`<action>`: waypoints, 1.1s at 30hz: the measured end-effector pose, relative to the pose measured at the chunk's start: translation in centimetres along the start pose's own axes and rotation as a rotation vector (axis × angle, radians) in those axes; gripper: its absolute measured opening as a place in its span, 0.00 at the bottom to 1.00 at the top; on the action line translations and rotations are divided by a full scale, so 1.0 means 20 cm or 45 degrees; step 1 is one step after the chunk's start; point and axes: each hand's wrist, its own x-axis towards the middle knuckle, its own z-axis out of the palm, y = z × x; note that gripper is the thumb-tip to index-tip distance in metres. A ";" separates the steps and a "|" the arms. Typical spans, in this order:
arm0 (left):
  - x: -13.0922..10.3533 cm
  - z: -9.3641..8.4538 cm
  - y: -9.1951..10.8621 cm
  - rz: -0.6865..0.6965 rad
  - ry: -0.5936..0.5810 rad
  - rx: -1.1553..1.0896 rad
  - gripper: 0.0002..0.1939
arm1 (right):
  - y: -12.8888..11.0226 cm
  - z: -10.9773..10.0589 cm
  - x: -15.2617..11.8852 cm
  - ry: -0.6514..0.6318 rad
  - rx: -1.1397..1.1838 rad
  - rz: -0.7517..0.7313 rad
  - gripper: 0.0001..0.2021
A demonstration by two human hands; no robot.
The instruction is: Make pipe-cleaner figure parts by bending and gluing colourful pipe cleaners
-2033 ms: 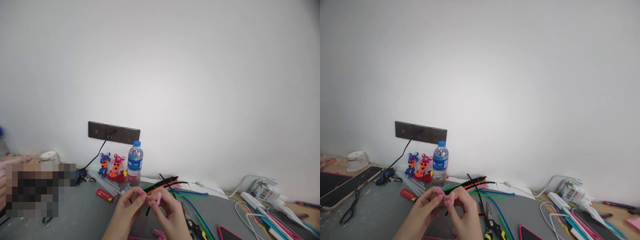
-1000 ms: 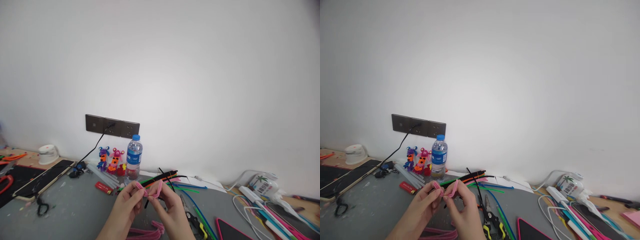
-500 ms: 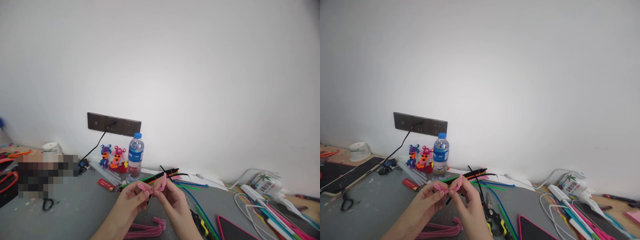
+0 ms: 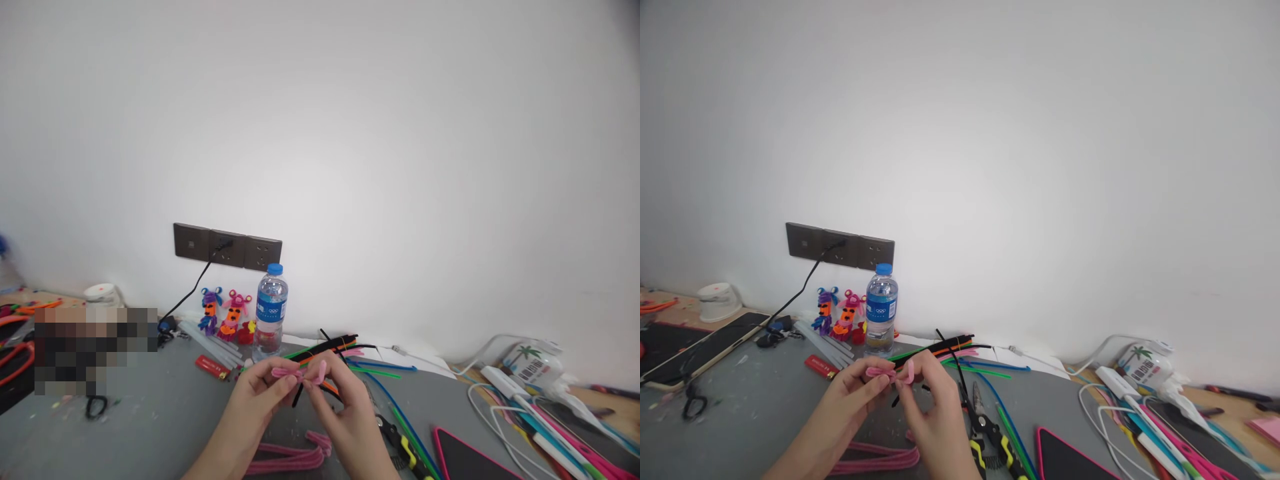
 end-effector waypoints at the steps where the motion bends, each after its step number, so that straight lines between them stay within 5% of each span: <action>1: 0.00 0.00 0.00 0.022 -0.012 0.031 0.13 | 0.00 0.00 0.00 -0.001 0.037 0.036 0.09; 12: 0.00 0.01 0.00 0.118 -0.022 0.112 0.11 | 0.01 0.02 -0.02 0.029 0.484 0.203 0.10; 25: -0.05 0.06 0.03 0.190 0.281 -0.012 0.16 | 0.00 0.12 -0.04 0.179 0.780 0.255 0.12; 33: -0.03 0.02 0.03 0.219 0.203 0.144 0.13 | 0.01 0.09 -0.03 0.130 0.523 0.120 0.08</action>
